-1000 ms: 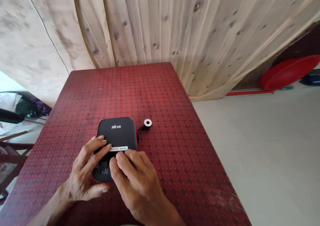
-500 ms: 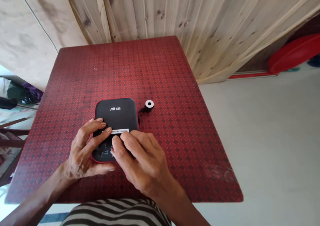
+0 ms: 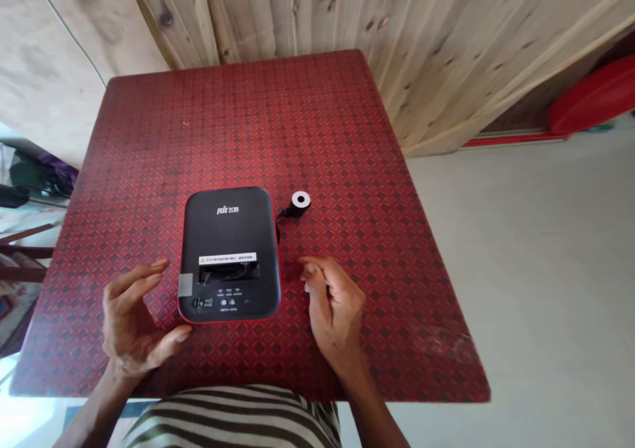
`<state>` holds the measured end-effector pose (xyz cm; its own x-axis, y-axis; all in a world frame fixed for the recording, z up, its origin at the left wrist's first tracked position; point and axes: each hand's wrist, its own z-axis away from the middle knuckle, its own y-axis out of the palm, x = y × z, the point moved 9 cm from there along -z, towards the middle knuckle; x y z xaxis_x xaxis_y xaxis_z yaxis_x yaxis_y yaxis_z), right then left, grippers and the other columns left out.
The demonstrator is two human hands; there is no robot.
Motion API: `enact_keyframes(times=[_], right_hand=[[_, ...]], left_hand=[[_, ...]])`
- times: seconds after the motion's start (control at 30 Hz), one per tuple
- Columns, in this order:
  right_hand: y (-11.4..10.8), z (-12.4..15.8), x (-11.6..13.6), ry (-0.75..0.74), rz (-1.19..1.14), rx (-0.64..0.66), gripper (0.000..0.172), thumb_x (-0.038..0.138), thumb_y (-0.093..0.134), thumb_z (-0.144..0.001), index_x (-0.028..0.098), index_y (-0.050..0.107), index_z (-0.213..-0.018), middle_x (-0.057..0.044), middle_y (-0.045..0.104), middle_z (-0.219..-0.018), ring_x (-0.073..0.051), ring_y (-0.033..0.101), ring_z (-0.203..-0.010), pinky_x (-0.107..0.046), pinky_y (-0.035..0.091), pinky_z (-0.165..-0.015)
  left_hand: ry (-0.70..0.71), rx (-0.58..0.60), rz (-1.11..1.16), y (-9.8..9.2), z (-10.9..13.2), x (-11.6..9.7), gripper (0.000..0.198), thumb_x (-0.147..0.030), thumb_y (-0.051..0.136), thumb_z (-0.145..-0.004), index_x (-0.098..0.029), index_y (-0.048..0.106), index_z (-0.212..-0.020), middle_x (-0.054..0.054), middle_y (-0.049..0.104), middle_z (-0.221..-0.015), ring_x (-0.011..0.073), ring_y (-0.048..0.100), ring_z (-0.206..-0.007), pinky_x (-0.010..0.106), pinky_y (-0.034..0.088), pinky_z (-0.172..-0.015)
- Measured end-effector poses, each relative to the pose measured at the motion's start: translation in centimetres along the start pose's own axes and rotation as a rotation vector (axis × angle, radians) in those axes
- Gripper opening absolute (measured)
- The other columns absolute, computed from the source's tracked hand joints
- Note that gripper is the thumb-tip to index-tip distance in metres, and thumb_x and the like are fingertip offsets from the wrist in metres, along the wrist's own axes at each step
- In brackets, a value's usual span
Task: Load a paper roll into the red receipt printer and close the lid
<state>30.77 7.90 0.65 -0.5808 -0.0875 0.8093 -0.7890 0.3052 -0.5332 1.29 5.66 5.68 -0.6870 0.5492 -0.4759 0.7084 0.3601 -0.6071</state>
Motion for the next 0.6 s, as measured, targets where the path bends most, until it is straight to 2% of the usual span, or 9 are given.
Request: enact_keyframes(times=[0.1,0.2,0.37,0.47,0.6], right_hand=[[1.6,0.2,-0.6,0.014,0.005,0.059,0.031,0.036,0.055,-0.108,0.02,0.075,-0.09,0.001,0.068,-0.07,-0.013,0.06,-0.057,-0.026,0.045,-0.056],[1.8,-0.1,-0.4,0.007,0.029,0.066,0.031,0.037,0.055,-0.108,0.02,0.075,-0.091,0.001,0.068,-0.07,-0.012,0.058,-0.056,-0.025,0.043,-0.055],[1.6,-0.4,-0.2,-0.011,0.042,0.068,0.033,0.037,0.056,-0.107,0.02,0.073,-0.085,0.003,0.065,-0.066,-0.011,0.055,-0.051,-0.024,0.04,-0.052],[1.7,-0.3,-0.2,-0.015,0.041,0.07,0.03,0.036,0.057,-0.107,0.02,0.074,-0.088,0.003,0.066,-0.067,-0.01,0.053,-0.05,-0.023,0.039,-0.051],[1.7,-0.2,-0.3,-0.008,0.035,0.064,0.029,0.034,0.058,-0.107,0.02,0.075,-0.088,0.003,0.066,-0.068,-0.01,0.055,-0.052,-0.023,0.04,-0.052]], left_hand=[[-0.07,-0.051,0.038,0.3,1.1,1.3,0.074,-0.059,0.079,-0.088,-0.021,0.054,-0.147,0.012,0.067,-0.123,0.0286,0.07,-0.11,0.048,0.064,-0.091],[-0.049,-0.081,0.045,0.4,0.9,1.1,0.072,-0.06,0.077,-0.089,-0.024,0.053,-0.147,0.011,0.066,-0.123,0.0278,0.071,-0.108,0.047,0.065,-0.088],[0.134,0.024,-0.049,1.1,0.6,-1.0,0.045,-0.053,0.07,-0.097,-0.021,0.066,-0.128,0.015,0.067,-0.125,0.0283,0.07,-0.113,0.044,0.063,-0.088],[0.14,0.06,-0.038,1.4,0.6,-1.3,0.036,-0.049,0.067,-0.1,-0.019,0.068,-0.12,0.016,0.066,-0.125,0.0289,0.067,-0.119,0.044,0.062,-0.093],[0.086,0.051,0.01,1.5,0.5,-1.1,0.037,-0.046,0.07,-0.098,-0.018,0.067,-0.122,0.016,0.067,-0.125,0.0277,0.067,-0.116,0.042,0.063,-0.09]])
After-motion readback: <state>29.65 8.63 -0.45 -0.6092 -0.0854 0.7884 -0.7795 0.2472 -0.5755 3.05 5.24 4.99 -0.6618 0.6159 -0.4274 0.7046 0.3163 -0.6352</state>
